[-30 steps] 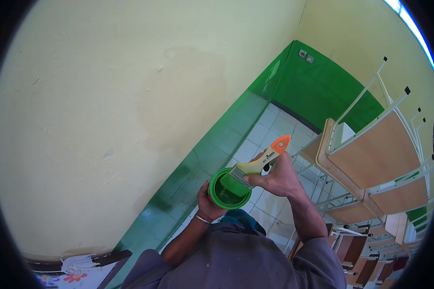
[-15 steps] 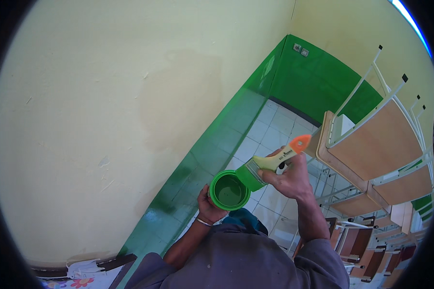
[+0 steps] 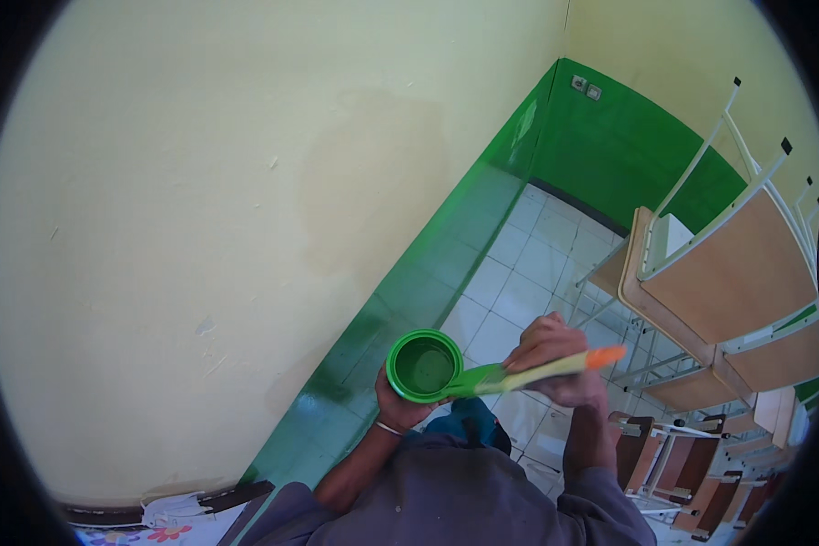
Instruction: Apply green paint to a wall using a brush.
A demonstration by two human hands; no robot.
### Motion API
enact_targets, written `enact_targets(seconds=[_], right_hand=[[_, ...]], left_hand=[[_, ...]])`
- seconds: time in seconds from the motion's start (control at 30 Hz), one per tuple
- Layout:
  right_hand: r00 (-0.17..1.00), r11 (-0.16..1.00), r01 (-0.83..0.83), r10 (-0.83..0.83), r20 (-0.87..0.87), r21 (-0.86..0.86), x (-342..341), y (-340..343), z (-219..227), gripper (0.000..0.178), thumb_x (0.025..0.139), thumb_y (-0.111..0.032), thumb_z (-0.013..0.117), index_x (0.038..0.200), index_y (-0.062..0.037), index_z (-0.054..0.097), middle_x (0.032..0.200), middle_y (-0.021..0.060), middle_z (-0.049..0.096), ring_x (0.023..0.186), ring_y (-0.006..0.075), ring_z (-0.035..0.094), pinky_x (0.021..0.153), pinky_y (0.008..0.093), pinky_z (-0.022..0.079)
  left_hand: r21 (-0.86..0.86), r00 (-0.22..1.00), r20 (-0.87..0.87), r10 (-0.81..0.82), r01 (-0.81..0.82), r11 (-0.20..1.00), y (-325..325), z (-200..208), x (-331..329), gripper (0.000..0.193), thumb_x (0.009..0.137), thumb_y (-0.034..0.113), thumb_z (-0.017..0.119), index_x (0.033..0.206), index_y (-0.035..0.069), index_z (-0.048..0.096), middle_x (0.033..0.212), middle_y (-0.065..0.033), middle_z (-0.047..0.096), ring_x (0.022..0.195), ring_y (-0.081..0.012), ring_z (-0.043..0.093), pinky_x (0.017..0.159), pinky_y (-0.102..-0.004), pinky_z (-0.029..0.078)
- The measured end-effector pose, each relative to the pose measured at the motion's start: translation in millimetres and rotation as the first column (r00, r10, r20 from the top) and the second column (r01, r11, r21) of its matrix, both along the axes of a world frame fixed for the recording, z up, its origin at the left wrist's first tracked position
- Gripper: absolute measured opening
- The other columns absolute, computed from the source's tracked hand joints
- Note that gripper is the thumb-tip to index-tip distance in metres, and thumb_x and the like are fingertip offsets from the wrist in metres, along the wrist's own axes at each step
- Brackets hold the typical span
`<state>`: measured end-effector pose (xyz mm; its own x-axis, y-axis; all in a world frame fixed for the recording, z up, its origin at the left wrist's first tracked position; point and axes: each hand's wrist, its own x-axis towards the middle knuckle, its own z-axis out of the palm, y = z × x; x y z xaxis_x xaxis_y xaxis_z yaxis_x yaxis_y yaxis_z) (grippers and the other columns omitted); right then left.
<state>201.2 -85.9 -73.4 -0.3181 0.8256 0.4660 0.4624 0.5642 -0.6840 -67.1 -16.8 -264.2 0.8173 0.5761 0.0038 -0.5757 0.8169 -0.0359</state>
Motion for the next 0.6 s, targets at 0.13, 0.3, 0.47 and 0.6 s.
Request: enact_targets(seconds=[0.13, 0.3, 0.47, 0.6], right_hand=[[0.475, 0.982, -0.133, -0.055, -0.878, -0.133, 6, 19, -89, 0.022, 0.08, -0.012, 0.08, 0.096, -0.0072, 0.067, 0.095, 0.0094, 0.069, 0.096, 0.0199, 0.063, 0.084, 0.0394, 0.047], [0.022, 0.946, -0.204, -0.253, -0.967, -0.252, -20, 65, -203, 0.037, 0.083, -0.011, 0.077, 0.113, -0.0027, 0.058, 0.107, 0.009, 0.065, 0.1, 0.0218, 0.063, 0.091, 0.0387, 0.049], [0.133, 0.915, -0.145, -0.359, -0.924, -0.376, -61, 120, -256, 0.035, 0.083, -0.013, 0.08, 0.111, -0.001, 0.062, 0.101, 0.0063, 0.066, 0.096, 0.0166, 0.062, 0.088, 0.0349, 0.05], [0.279, 0.875, -0.197, -0.382, -0.881, -0.442, -83, 151, -266, 0.031, 0.082, -0.014, 0.082, 0.106, -0.0027, 0.067, 0.097, 0.0034, 0.069, 0.096, 0.0138, 0.063, 0.089, 0.0332, 0.05]], left_hand=[[0.003, 0.996, -0.09, 0.018, -0.018, 1.0, -3, 6, -11, 0.069, 0.095, 0.059, 0.048, 0.152, 0.021, 0.041, 0.161, -0.0137, 0.029, 0.137, -0.0406, 0.042, 0.109, -0.0661, 0.037], [-0.169, 1.0, 0.005, -0.018, 0.019, 0.986, -7, 4, -31, 0.066, 0.097, 0.054, 0.052, 0.154, 0.025, 0.038, 0.162, -0.0119, 0.029, 0.135, -0.0438, 0.042, 0.108, -0.0718, 0.033], [-0.203, 0.998, -0.057, 0.041, -0.052, 0.978, -20, 8, -51, 0.069, 0.097, 0.055, 0.051, 0.157, 0.028, 0.03, 0.163, -0.011, 0.027, 0.135, -0.0444, 0.041, 0.106, -0.0725, 0.036], [-0.263, 0.986, -0.09, 0.14, -0.159, 0.952, -33, 2, -65, 0.066, 0.099, 0.051, 0.051, 0.157, 0.032, 0.027, 0.163, -0.0097, 0.026, 0.132, -0.0424, 0.041, 0.103, -0.0735, 0.038]])
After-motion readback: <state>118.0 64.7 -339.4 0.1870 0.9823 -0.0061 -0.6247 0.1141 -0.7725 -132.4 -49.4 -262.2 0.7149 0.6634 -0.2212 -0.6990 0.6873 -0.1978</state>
